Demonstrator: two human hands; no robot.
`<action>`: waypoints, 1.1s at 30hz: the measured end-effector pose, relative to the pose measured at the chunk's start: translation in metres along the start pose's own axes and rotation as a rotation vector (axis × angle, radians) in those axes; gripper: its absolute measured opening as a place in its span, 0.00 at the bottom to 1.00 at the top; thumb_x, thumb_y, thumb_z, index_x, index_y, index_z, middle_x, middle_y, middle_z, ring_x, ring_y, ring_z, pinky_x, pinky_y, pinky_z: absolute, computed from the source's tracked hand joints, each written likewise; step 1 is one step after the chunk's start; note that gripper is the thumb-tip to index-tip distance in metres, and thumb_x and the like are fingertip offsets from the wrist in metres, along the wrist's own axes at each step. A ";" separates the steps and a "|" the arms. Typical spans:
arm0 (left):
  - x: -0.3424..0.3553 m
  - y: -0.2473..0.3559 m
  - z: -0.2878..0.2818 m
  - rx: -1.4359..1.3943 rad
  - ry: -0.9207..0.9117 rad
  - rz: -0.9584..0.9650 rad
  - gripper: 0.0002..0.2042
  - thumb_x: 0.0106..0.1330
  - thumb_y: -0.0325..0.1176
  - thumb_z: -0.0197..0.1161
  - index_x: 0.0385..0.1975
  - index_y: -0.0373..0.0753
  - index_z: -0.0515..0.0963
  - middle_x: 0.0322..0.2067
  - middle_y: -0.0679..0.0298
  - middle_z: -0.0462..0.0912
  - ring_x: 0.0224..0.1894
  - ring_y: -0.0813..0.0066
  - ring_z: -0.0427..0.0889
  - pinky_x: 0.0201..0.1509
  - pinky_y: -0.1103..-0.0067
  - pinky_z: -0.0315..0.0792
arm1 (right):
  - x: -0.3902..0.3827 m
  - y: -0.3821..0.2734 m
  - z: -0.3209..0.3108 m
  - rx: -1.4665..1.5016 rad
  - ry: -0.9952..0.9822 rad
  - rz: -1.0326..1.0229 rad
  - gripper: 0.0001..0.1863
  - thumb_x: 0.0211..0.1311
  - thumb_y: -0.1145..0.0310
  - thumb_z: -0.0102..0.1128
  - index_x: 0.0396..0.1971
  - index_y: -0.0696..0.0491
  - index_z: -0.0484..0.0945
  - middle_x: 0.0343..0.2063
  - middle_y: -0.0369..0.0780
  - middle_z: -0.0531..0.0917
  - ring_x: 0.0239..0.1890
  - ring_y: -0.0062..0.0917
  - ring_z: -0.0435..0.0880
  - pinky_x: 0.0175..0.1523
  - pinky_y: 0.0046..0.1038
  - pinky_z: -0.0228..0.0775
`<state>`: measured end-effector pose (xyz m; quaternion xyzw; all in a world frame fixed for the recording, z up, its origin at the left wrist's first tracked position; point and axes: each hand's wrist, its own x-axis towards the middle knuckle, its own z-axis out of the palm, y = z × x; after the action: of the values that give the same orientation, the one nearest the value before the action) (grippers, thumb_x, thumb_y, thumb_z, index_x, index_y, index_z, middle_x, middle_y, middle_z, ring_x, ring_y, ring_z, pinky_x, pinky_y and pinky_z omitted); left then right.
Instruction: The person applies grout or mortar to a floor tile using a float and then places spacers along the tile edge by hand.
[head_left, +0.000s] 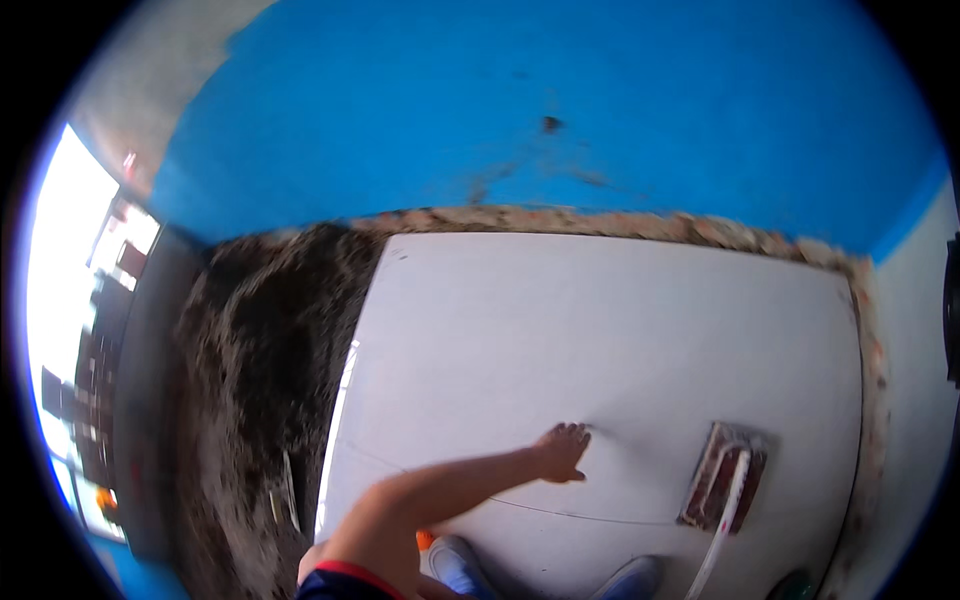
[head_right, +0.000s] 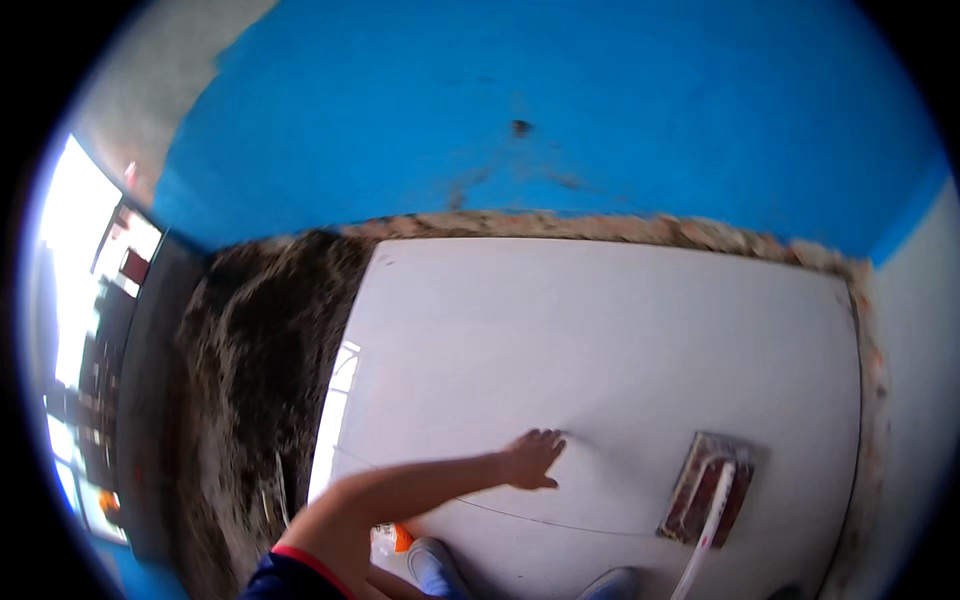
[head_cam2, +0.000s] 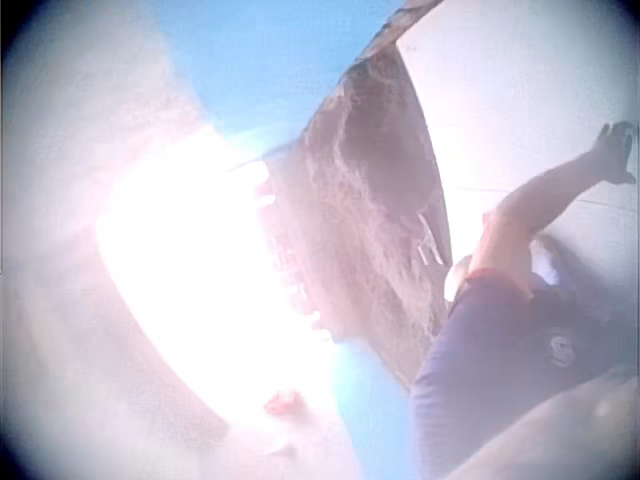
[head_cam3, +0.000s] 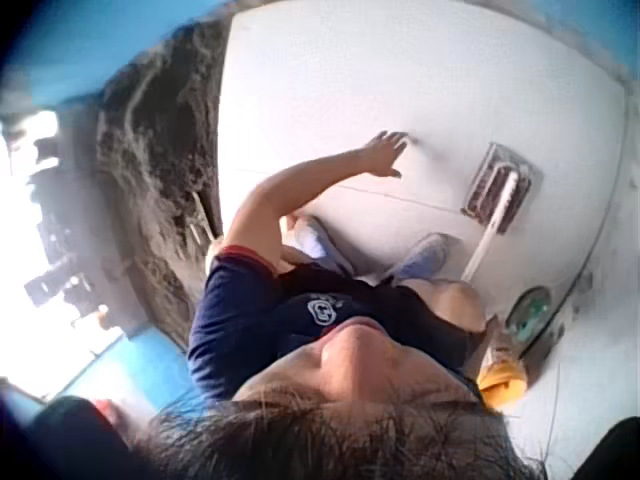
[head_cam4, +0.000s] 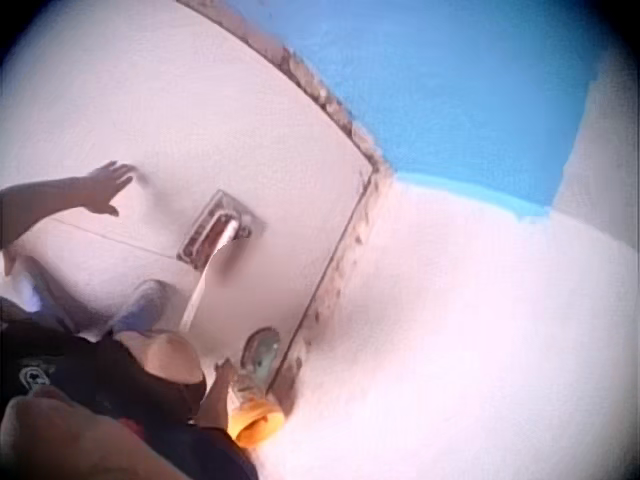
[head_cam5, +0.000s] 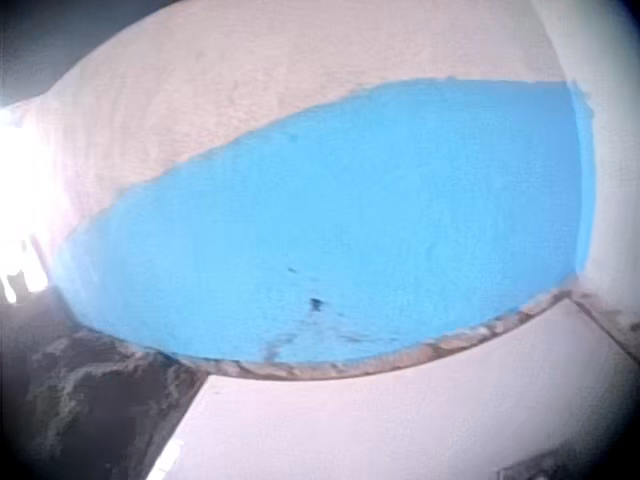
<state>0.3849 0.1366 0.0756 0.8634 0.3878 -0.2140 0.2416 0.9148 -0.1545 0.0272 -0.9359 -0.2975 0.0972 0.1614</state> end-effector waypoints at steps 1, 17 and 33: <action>-0.015 -0.031 -0.013 0.019 -0.046 -0.055 0.43 0.61 0.59 0.63 0.64 0.27 0.62 0.66 0.45 0.63 0.71 0.52 0.59 0.72 0.61 0.55 | 0.009 -0.008 0.005 -0.034 -0.008 -0.013 0.25 0.72 0.49 0.48 0.42 0.59 0.79 0.37 0.50 0.83 0.39 0.43 0.82 0.46 0.42 0.73; -0.116 -0.124 0.130 -0.426 0.708 -1.111 0.43 0.70 0.58 0.46 0.73 0.28 0.45 0.75 0.42 0.38 0.77 0.45 0.32 0.77 0.53 0.32 | 0.173 -0.073 -0.093 -0.195 0.111 -0.463 0.21 0.69 0.57 0.55 0.48 0.61 0.78 0.42 0.51 0.82 0.42 0.40 0.81 0.50 0.41 0.72; -0.099 -0.141 0.116 -0.608 0.938 -1.081 0.41 0.66 0.49 0.55 0.72 0.29 0.49 0.75 0.45 0.43 0.77 0.47 0.37 0.78 0.56 0.33 | -0.053 -0.698 0.270 -0.090 -0.213 -1.451 0.12 0.61 0.74 0.63 0.44 0.60 0.81 0.48 0.47 0.83 0.53 0.44 0.80 0.58 0.39 0.70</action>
<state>0.1942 0.0949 0.0036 0.4505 0.8584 0.2011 0.1405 0.4303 0.4184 0.0319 -0.4949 -0.8600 0.0441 0.1166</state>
